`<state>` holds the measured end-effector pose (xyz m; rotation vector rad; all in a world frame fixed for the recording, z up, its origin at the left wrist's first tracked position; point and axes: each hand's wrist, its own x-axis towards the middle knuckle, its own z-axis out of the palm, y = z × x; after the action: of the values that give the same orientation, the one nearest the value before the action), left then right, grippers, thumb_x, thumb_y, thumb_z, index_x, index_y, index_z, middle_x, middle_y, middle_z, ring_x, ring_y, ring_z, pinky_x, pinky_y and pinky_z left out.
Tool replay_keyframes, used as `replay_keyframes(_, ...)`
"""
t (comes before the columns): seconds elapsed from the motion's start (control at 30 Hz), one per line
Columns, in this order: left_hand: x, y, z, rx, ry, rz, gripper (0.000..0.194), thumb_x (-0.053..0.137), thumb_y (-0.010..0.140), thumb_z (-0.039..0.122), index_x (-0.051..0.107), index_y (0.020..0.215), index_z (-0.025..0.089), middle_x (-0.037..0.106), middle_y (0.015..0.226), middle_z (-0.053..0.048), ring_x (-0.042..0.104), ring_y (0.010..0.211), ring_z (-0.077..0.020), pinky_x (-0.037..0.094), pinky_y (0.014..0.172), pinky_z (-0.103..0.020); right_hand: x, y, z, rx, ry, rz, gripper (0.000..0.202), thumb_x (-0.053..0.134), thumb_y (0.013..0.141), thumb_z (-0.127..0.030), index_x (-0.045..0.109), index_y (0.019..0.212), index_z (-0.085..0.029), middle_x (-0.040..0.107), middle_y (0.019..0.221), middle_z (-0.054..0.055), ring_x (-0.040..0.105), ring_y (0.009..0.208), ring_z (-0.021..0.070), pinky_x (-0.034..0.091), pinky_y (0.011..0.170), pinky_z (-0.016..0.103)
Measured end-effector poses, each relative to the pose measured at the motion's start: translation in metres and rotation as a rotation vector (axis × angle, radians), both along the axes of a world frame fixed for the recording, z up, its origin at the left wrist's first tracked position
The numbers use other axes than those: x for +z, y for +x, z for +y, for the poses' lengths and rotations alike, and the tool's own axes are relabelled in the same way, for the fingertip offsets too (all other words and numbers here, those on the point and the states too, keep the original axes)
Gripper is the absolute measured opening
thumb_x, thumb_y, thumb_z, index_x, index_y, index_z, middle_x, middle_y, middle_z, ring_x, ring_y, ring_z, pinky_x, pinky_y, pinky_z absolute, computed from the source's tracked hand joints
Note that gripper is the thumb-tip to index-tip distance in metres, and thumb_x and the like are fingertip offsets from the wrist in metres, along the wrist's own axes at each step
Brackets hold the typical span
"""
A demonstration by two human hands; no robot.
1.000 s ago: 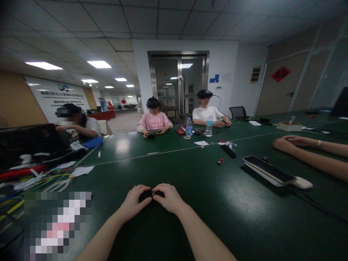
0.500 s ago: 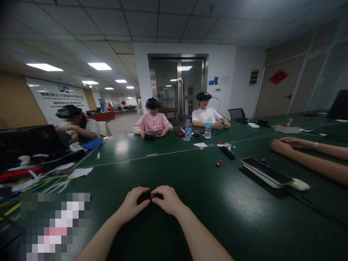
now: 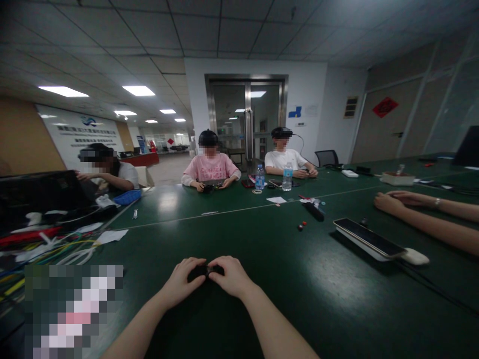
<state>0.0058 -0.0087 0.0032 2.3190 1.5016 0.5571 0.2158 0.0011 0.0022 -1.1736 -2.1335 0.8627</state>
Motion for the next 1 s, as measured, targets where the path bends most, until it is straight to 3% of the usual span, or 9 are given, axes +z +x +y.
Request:
replay_keyframes(0.43, 0.0001, -0.0007, 0.0005, -0.013, -0.008, 0.0, 0.04, 0.049, 0.084, 0.045, 0.054, 0.119, 0.027, 0.056, 0.114, -0.004, 0.047, 0.109, -0.0227, 0.034, 0.095, -0.037, -0.0066, -0.0003, 0.0046, 0.005, 0.006, -0.019, 0.029, 0.054, 0.079, -0.039, 0.06, 0.106, -0.031, 0.059, 0.115, -0.001, 0.049, 0.112, 0.0221, 0.034, 0.097, 0.038)
replay_keyframes(1.0, 0.0034, 0.0013, -0.001, -0.011, -0.009, 0.016, 0.037, 0.049, 0.084, 0.044, 0.056, 0.117, 0.027, 0.057, 0.112, -0.003, 0.048, 0.107, -0.0222, 0.035, 0.094, -0.035, -0.0007, 0.0002, 0.0005, 0.008, -0.013, -0.005, 0.03, 0.054, 0.079, -0.038, 0.06, 0.107, -0.029, 0.059, 0.114, 0.0, 0.049, 0.112, 0.0218, 0.035, 0.096, 0.038)
